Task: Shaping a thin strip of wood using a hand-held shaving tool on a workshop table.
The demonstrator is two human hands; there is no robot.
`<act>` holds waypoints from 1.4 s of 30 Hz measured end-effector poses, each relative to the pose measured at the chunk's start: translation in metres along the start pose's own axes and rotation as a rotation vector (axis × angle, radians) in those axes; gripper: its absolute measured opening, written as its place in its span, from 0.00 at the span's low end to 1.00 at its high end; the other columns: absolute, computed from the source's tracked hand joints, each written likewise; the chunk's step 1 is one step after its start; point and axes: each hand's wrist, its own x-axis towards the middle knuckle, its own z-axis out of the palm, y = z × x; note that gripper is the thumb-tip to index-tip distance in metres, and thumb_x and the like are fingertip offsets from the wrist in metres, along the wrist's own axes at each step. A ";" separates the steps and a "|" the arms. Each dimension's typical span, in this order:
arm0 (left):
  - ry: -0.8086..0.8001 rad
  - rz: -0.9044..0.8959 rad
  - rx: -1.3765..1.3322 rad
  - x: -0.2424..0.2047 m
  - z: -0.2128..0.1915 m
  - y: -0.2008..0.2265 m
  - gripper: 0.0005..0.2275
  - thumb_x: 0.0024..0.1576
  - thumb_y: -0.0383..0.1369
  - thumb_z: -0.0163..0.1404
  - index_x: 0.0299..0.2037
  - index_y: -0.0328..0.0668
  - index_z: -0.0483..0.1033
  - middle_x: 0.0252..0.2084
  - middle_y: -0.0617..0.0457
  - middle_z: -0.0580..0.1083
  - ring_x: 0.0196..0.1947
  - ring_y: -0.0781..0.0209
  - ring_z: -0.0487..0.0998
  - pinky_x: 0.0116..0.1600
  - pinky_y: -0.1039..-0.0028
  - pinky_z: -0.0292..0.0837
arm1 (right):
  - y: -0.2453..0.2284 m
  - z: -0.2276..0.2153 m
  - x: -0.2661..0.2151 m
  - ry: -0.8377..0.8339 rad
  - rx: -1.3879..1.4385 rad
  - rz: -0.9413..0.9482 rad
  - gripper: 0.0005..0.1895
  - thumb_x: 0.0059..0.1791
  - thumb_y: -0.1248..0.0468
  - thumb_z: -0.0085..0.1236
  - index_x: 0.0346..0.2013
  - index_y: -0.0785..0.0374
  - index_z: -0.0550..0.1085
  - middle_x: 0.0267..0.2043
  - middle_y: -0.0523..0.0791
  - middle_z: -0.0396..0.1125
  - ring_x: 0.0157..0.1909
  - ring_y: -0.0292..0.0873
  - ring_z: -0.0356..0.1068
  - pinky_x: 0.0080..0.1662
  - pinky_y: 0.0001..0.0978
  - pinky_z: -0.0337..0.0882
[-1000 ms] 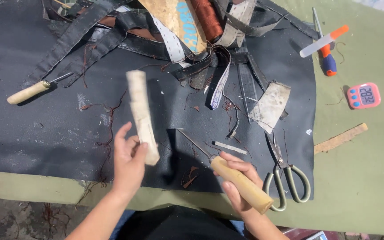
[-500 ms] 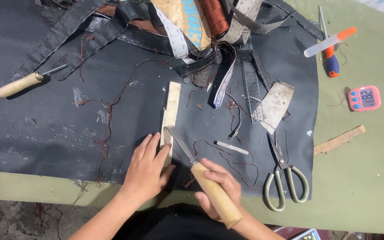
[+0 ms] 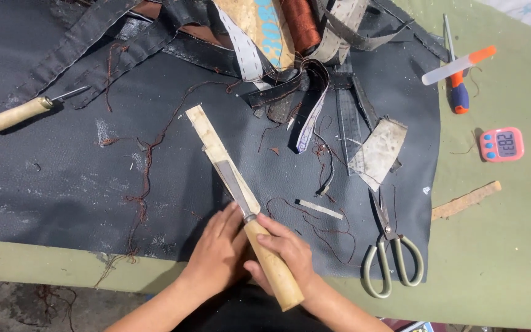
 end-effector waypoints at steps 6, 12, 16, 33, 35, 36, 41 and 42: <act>-0.100 -0.194 0.155 0.018 0.005 -0.011 0.31 0.60 0.46 0.47 0.72 0.41 0.56 0.74 0.36 0.56 0.76 0.34 0.49 0.74 0.44 0.44 | 0.002 0.003 -0.003 -0.002 0.000 0.001 0.26 0.51 0.47 0.62 0.58 0.56 0.72 0.61 0.60 0.68 0.61 0.55 0.76 0.57 0.35 0.79; -0.290 -0.230 0.125 0.035 -0.005 -0.022 0.37 0.59 0.42 0.50 0.77 0.56 0.43 0.80 0.40 0.34 0.76 0.33 0.34 0.71 0.37 0.30 | -0.002 0.002 0.005 -0.045 -0.079 -0.035 0.20 0.49 0.50 0.66 0.51 0.56 0.76 0.60 0.58 0.69 0.54 0.52 0.80 0.48 0.33 0.80; -0.193 -0.200 0.118 0.030 -0.010 -0.024 0.29 0.57 0.42 0.51 0.70 0.50 0.58 0.79 0.39 0.41 0.77 0.32 0.38 0.73 0.38 0.37 | -0.001 0.000 0.003 -0.078 -0.057 -0.015 0.19 0.48 0.54 0.66 0.50 0.56 0.76 0.63 0.60 0.67 0.56 0.52 0.79 0.51 0.32 0.80; -0.139 -0.186 0.429 0.002 0.010 -0.014 0.37 0.60 0.47 0.37 0.78 0.39 0.41 0.77 0.40 0.51 0.79 0.41 0.45 0.76 0.52 0.44 | 0.003 0.011 0.011 -0.086 -0.133 -0.094 0.14 0.48 0.61 0.67 0.47 0.57 0.78 0.62 0.59 0.66 0.54 0.50 0.80 0.49 0.30 0.81; -0.119 -0.224 0.359 0.004 0.006 -0.012 0.34 0.59 0.48 0.39 0.75 0.42 0.51 0.74 0.40 0.57 0.77 0.43 0.52 0.73 0.52 0.51 | -0.003 0.011 0.021 -0.026 -0.101 0.005 0.14 0.48 0.56 0.63 0.45 0.58 0.79 0.59 0.60 0.69 0.57 0.50 0.78 0.60 0.34 0.78; -0.117 -0.228 0.363 0.006 0.001 -0.010 0.34 0.59 0.48 0.39 0.75 0.42 0.51 0.74 0.40 0.57 0.77 0.43 0.52 0.73 0.52 0.51 | -0.007 0.006 0.020 -0.027 -0.097 0.001 0.14 0.48 0.56 0.63 0.45 0.58 0.79 0.59 0.60 0.69 0.57 0.50 0.78 0.60 0.34 0.78; -0.007 -0.217 0.188 0.009 -0.007 -0.009 0.31 0.60 0.49 0.48 0.70 0.41 0.60 0.73 0.40 0.60 0.76 0.40 0.55 0.74 0.51 0.51 | -0.017 -0.011 0.002 -0.089 -0.123 0.012 0.15 0.48 0.56 0.64 0.47 0.54 0.77 0.61 0.59 0.68 0.45 0.45 0.84 0.42 0.26 0.79; -0.009 -0.217 0.185 0.010 -0.006 -0.008 0.31 0.60 0.49 0.48 0.70 0.41 0.60 0.73 0.40 0.60 0.76 0.40 0.55 0.74 0.51 0.51 | -0.016 -0.011 0.004 -0.091 -0.124 0.015 0.15 0.48 0.56 0.64 0.47 0.54 0.77 0.61 0.59 0.68 0.45 0.45 0.84 0.42 0.26 0.79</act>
